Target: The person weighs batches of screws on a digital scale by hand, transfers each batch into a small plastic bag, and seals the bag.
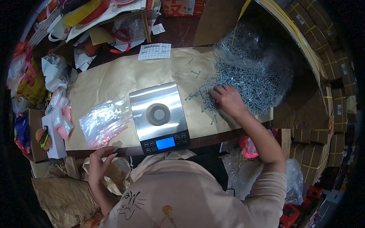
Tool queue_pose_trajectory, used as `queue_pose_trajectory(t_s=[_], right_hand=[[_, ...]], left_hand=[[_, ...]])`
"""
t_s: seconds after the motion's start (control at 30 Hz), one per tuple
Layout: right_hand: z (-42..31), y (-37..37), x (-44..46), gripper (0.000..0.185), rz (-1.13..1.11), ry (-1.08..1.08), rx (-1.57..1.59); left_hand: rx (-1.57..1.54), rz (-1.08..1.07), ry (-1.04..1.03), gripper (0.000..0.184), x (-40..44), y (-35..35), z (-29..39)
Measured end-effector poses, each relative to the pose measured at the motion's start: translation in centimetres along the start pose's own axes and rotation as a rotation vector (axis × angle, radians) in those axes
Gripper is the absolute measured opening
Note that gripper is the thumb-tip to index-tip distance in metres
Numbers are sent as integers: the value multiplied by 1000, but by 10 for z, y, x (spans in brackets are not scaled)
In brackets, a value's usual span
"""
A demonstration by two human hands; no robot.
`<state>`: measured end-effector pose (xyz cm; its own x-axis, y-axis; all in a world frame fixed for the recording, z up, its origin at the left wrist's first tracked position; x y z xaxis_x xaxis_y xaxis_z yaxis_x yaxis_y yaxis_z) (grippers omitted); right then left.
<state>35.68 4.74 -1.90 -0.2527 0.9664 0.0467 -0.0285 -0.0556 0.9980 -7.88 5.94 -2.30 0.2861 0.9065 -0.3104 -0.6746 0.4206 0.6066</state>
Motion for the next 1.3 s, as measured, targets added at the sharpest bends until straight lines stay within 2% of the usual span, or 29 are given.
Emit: queue_pose_trajectory(t_s=[0.1,0.2,0.3,0.5,0.6,0.8,1.0,1.1,1.2,1.3], right_hand=[[14,-3,17,42,72,-46,19],[18,16,31,26,175,-167,200],[27,25,48,23,173,-201,494],[54,13,53,22,12,-429,682],[56,20,56,22,36,-424,612],[12,41,77,19,21,-338,836],[-88,47,106,19,-58,-25,1131],[-131,41,110,19,-34,166,1008],[-145,22,107,19,-135,99,953],[-136,24,105,18,-82,19,1110]], left_hand=[[19,3,-37,27,1,-2,9],[26,-1,-66,26,2,-4,14],[26,-6,-67,25,3,-5,18],[44,-11,-92,25,5,-8,24],[32,-10,-104,24,6,-9,32],[73,-5,-255,23,15,-20,47],[75,-59,-306,23,19,-32,63],[84,-50,-332,23,19,-33,66],[57,-54,-317,23,20,-34,63],[32,-55,-325,22,23,-36,66]])
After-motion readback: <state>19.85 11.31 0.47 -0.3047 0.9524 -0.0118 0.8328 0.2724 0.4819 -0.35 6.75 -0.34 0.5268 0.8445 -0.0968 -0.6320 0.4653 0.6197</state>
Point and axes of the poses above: each hand's wrist, its own x-axis towards the middle knuckle, its own y-axis out of the back of the hand, z = x × y, the point moved 10 cm from there along x, towards the middle knuckle, and after that the axes turned 1 degree about y, right-handed, at the moved point
